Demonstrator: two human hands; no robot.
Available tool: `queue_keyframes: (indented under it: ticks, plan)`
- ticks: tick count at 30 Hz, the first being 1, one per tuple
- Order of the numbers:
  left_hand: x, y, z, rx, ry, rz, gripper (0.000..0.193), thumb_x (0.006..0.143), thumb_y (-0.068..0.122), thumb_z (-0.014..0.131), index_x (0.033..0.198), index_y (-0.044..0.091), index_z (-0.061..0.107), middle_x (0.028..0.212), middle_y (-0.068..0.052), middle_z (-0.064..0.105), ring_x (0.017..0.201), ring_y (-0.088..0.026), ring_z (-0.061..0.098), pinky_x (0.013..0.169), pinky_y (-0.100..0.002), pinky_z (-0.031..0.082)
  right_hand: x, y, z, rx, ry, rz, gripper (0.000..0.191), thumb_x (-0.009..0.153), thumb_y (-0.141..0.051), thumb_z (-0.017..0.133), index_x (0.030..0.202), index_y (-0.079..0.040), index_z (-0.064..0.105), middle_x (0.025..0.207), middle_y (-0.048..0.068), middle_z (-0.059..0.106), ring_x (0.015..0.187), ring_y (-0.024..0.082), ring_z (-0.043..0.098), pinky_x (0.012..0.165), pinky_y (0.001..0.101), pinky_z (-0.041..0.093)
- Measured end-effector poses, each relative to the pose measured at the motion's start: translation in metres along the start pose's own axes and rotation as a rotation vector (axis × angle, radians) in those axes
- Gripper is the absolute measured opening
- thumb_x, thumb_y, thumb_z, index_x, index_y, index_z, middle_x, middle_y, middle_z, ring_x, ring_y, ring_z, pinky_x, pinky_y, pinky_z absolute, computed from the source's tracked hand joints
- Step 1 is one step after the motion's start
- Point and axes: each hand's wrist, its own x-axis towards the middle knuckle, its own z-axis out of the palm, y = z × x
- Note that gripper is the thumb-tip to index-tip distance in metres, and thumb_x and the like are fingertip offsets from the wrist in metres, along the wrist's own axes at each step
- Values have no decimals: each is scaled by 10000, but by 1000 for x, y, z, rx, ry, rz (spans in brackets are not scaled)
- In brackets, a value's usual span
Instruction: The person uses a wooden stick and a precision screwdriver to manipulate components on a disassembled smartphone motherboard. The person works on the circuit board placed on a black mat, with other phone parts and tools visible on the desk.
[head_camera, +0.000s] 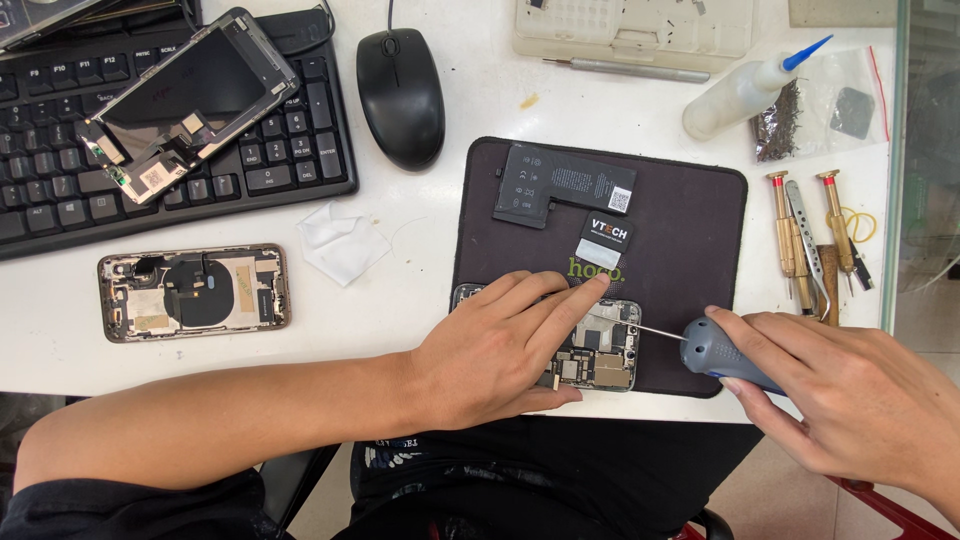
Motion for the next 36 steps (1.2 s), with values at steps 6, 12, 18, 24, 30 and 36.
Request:
queue_keyframes:
  ticks: [6, 12, 18, 24, 30, 36]
  plan:
    - [0, 0, -1, -2, 1, 0, 1010, 831, 460, 797, 1500, -143, 341, 1195, -243, 632, 1195, -340, 565, 1044, -424, 466, 0, 0, -1, -5, 20, -1, 719, 828, -395, 664, 1489, -146, 531, 1027, 77, 725, 702, 197, 755, 585, 321, 630]
    - [0, 0, 0, -4, 1, 1, 1016, 822, 456, 802, 1500, -145, 339, 1195, -247, 632, 1187, -341, 566, 1039, -425, 467, 0, 0, 0, 17, 86, -43, 704, 815, -374, 671, 1459, -117, 549, 1008, 100, 728, 689, 215, 752, 569, 338, 622]
    - [0, -1, 1, -11, 13, 6, 1012, 835, 454, 799, 1506, -144, 334, 1197, -249, 631, 1197, -346, 567, 1046, -430, 468, 2, 3, 0, -31, -28, 5, 721, 840, -401, 653, 1505, -160, 512, 1030, 75, 721, 701, 192, 753, 574, 307, 630]
    - [1, -1, 0, -8, 9, 6, 1003, 832, 449, 793, 1498, -146, 337, 1200, -254, 631, 1192, -348, 566, 1037, -430, 467, 1, 3, -1, 7, 24, -8, 716, 818, -382, 668, 1482, -147, 539, 1031, 78, 730, 679, 198, 754, 569, 317, 627]
    - [1, 0, 0, -6, 4, 4, 1008, 821, 443, 801, 1498, -144, 339, 1203, -253, 631, 1188, -346, 568, 1035, -429, 469, -1, 2, -2, 28, 18, -2, 722, 815, -394, 677, 1477, -140, 543, 1028, 76, 726, 683, 198, 752, 590, 326, 627]
    - [1, -1, 0, -18, 15, 9, 1007, 824, 442, 803, 1500, -143, 339, 1207, -252, 631, 1202, -346, 569, 1049, -431, 467, -2, 3, -2, 45, 49, -21, 723, 807, -388, 679, 1469, -128, 549, 1017, 84, 726, 688, 212, 752, 587, 336, 626]
